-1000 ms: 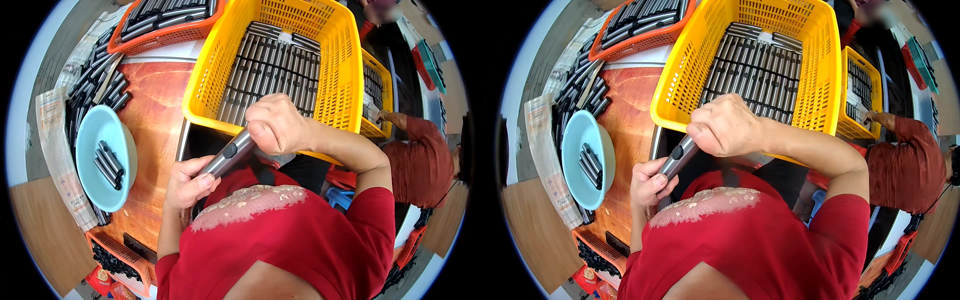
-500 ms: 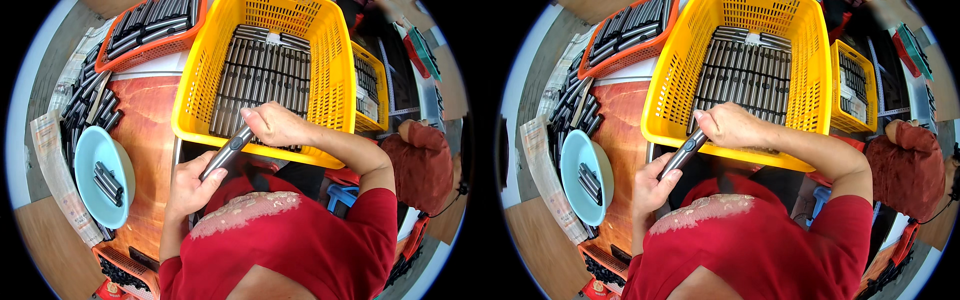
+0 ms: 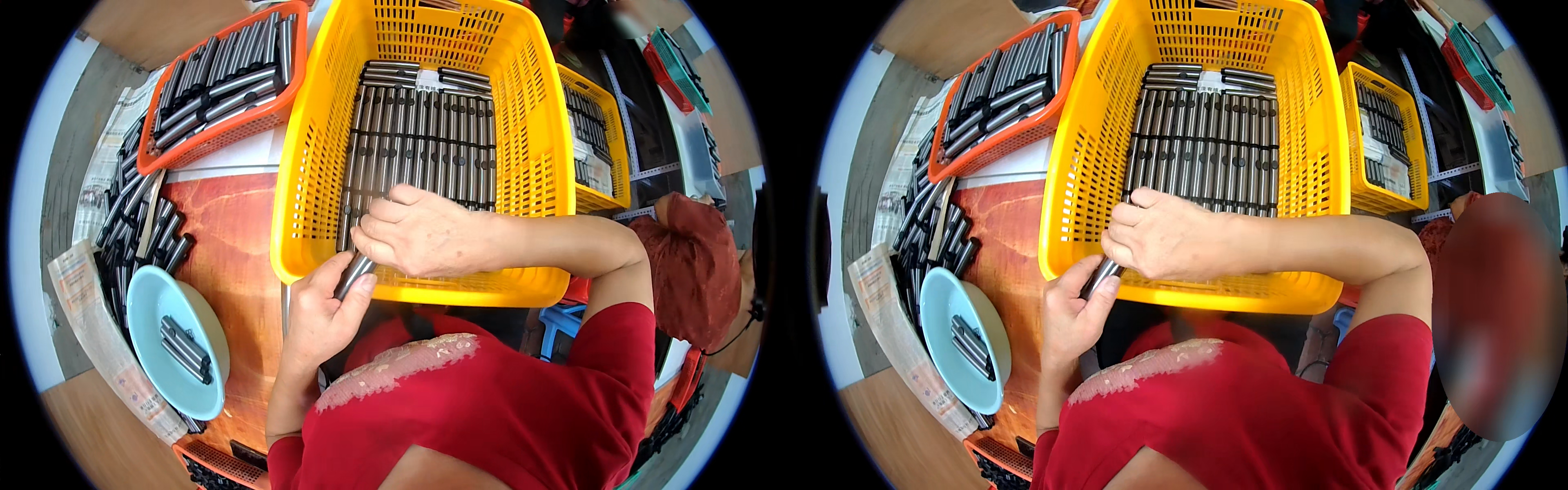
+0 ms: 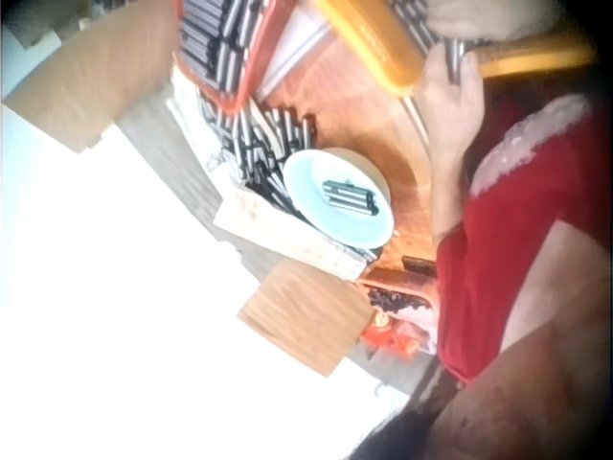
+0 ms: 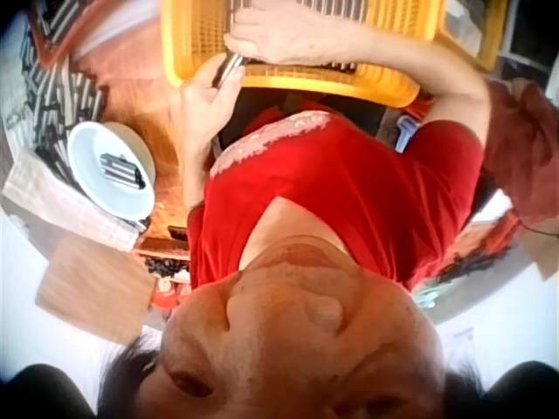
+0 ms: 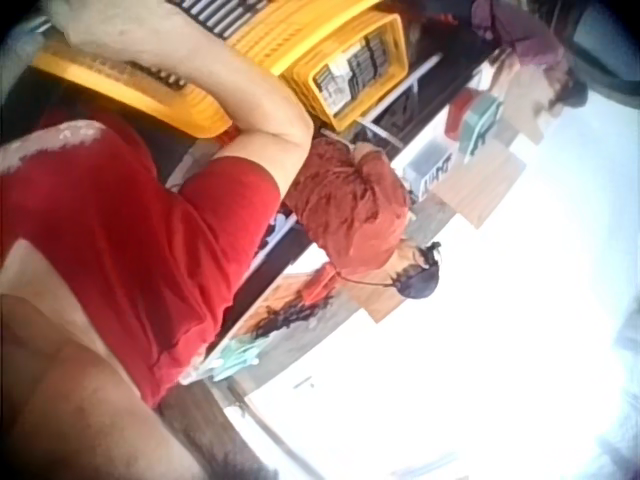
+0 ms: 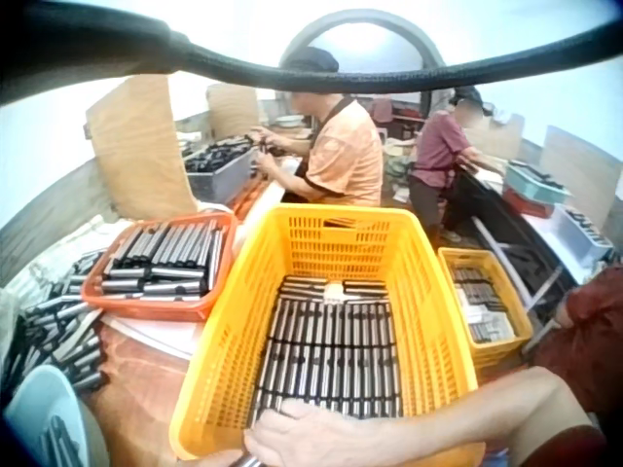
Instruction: The person picks up cylindrical metal rods from a bowl and table, places them into a yellow basket, and lines the basket with newspaper. The rods are arranged neatly inside the basket.
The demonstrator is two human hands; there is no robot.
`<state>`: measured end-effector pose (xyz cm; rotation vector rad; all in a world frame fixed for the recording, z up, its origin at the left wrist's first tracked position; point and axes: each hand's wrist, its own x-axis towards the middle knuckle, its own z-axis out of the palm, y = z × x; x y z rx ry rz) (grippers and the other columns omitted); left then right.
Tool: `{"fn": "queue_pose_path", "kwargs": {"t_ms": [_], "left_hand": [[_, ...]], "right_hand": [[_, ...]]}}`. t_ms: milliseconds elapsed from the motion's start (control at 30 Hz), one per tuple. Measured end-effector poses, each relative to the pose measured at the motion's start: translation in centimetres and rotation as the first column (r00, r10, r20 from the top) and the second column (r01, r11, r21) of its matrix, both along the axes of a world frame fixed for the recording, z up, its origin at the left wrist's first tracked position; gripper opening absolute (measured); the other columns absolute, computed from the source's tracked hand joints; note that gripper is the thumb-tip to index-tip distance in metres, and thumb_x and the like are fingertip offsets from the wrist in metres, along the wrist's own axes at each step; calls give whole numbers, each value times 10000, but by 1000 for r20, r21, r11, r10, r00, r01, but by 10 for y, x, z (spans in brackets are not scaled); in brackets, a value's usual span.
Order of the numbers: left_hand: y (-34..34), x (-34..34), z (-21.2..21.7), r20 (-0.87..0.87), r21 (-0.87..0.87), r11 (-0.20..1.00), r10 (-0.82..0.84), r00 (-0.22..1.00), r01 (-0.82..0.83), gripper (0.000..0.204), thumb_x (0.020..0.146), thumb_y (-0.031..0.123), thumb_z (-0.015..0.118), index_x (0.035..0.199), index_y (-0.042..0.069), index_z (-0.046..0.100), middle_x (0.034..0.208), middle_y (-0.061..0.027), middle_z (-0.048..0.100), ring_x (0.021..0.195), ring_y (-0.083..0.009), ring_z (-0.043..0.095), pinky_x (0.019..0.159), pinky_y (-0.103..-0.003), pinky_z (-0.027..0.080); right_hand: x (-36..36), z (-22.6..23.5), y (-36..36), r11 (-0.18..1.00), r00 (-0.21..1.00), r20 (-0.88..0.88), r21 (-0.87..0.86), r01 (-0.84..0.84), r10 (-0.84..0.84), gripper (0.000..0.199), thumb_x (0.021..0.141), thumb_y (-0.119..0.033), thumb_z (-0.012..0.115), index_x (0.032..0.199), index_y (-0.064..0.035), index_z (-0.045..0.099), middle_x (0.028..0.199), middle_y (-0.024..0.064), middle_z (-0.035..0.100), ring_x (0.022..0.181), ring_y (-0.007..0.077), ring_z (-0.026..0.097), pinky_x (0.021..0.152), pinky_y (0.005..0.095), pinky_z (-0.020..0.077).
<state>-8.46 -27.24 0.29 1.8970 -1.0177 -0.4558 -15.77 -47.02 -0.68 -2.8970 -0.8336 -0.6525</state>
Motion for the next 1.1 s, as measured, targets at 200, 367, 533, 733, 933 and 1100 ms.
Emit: {"fn": "queue_pose_path", "kwargs": {"t_ms": [200,367,533,733,933,1100], "left_hand": [[1,34,-34,364,43,993,85,927,-108,432,792,174,677,1118,-71,534,899,-196,567,699,-285,575,598,-351,475],[-8,37,-45,592,162,985,-56,804,-51,350,776,203,677,1021,-29,581,800,-156,558,659,-324,553,572,-393,457],[-5,37,-50,588,214,976,-97,803,-38,295,758,200,679,958,-7,614,683,-94,538,542,-260,513,495,-361,394],[-9,40,-49,535,294,954,-115,837,-57,273,760,221,666,911,-3,634,650,-84,546,523,-235,513,462,-340,361],[-12,39,-49,544,275,959,-98,834,-67,257,760,212,656,911,4,637,644,-76,549,514,-234,507,475,-340,362],[-9,34,-47,540,292,952,-88,837,-89,255,758,209,659,922,16,635,648,-73,559,525,-241,514,482,-351,369]], "right_hand": [[64,-52,-104,967,933,-252,-64,248,-256,85,741,-42,602,763,-49,520,703,88,544,655,188,554,507,340,488],[97,-126,-264,585,456,-374,-408,701,-807,139,776,-25,562,906,-40,609,926,143,614,841,246,595,695,385,517],[94,-195,-317,317,196,-312,-407,857,-930,280,802,-70,531,1065,-62,627,1127,123,591,1091,283,533,907,439,414],[105,-254,-333,292,130,-378,-413,862,-917,291,833,-97,518,1109,-97,609,1149,80,589,1130,257,505,932,446,358],[97,-280,-332,214,141,-233,-327,920,-962,319,818,-107,529,1132,-92,582,1164,99,513,1110,255,447,877,439,353],[103,-276,-311,183,99,-338,-228,956,-936,394,820,-90,504,1208,-21,517,1270,167,414,1180,290,383,916,447,328]]}}
